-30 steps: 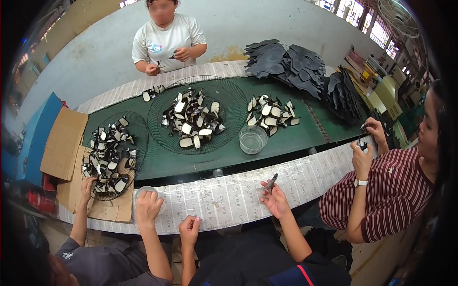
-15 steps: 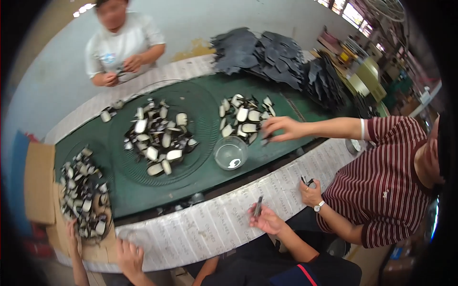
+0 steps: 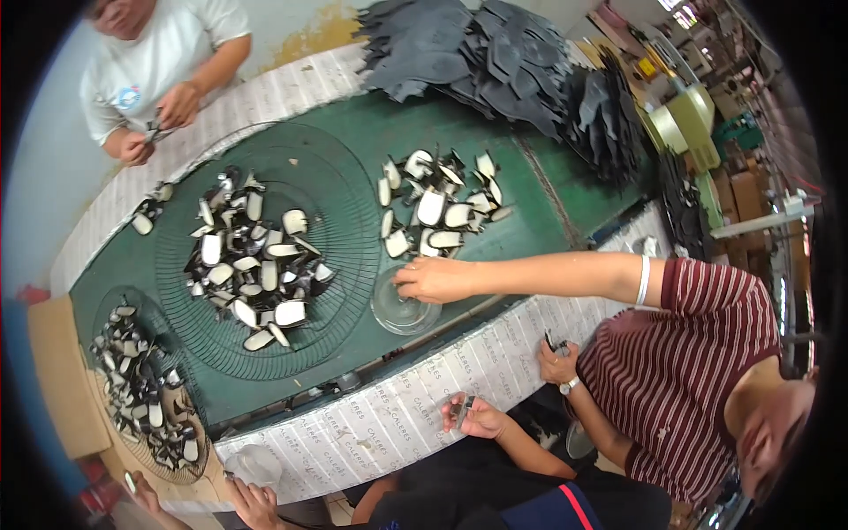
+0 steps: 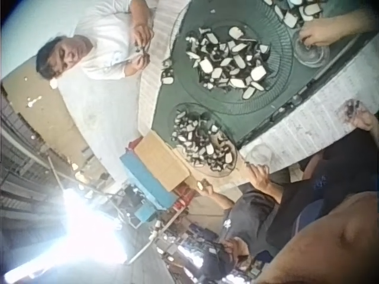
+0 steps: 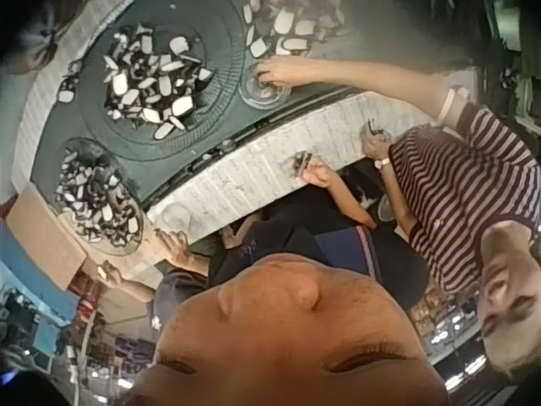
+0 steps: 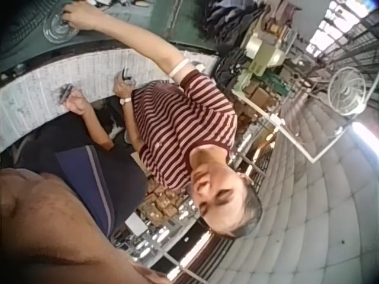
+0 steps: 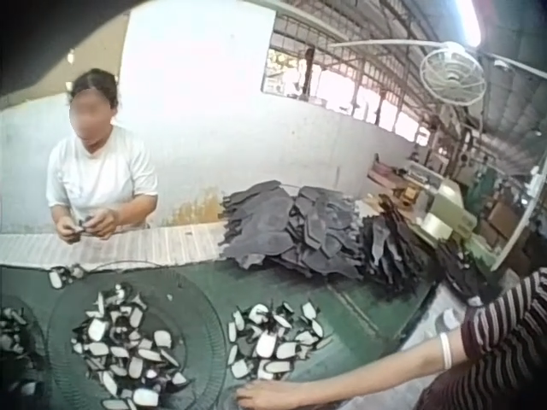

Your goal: Assembling and prepping small black and white shoe components on a production line.

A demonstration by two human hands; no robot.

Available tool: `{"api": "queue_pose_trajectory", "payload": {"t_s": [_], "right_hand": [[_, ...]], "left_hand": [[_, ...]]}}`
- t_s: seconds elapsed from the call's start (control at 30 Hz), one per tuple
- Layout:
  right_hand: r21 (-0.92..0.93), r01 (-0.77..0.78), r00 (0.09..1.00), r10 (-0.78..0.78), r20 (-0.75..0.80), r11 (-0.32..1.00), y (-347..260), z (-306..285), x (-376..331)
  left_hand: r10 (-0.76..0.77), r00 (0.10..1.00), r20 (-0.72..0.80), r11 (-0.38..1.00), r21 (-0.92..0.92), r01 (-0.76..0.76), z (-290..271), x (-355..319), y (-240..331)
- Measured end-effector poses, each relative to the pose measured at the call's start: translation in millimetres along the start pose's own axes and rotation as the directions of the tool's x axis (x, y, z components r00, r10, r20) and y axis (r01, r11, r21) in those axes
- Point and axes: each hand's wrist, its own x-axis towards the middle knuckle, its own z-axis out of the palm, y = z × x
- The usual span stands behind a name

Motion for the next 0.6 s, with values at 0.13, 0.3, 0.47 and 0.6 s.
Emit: {"api": "queue_pose_trajectory", "payload": {"t_s": [0.13, 0.3, 0.47, 0.6], "right_hand": [[-0.052, 0.057, 0.998, -0.056, 0.022, 0.997, 1.2, -2.3, -10.5], [-0.043, 0.184, 0.977, -0.178, 0.117, 0.982, 16.0, -3.7, -12.4], [-0.097, 0.252, 0.955, -0.23, 0.189, 0.963, 21.3, -13.5, -11.9], [-0.137, 0.376, 0.915, -0.344, 0.209, 0.917, 20.2, -3.7, -13.8]], "left_hand": [[-0.167, 0.985, -0.046, 0.986, 0.02, 0.168, 21.2, -14.1, -2.8], [-0.119, 0.989, -0.088, 0.962, 0.237, 0.137, 104.8, -114.1, -65.4], [-0.052, 0.858, 0.511, 0.943, -0.258, 0.211, 237.5, -172.1, -8.2], [0.242, 0.58, 0.778, 0.743, -0.533, 0.404, 299.5, -130.4, 129.1]]}}
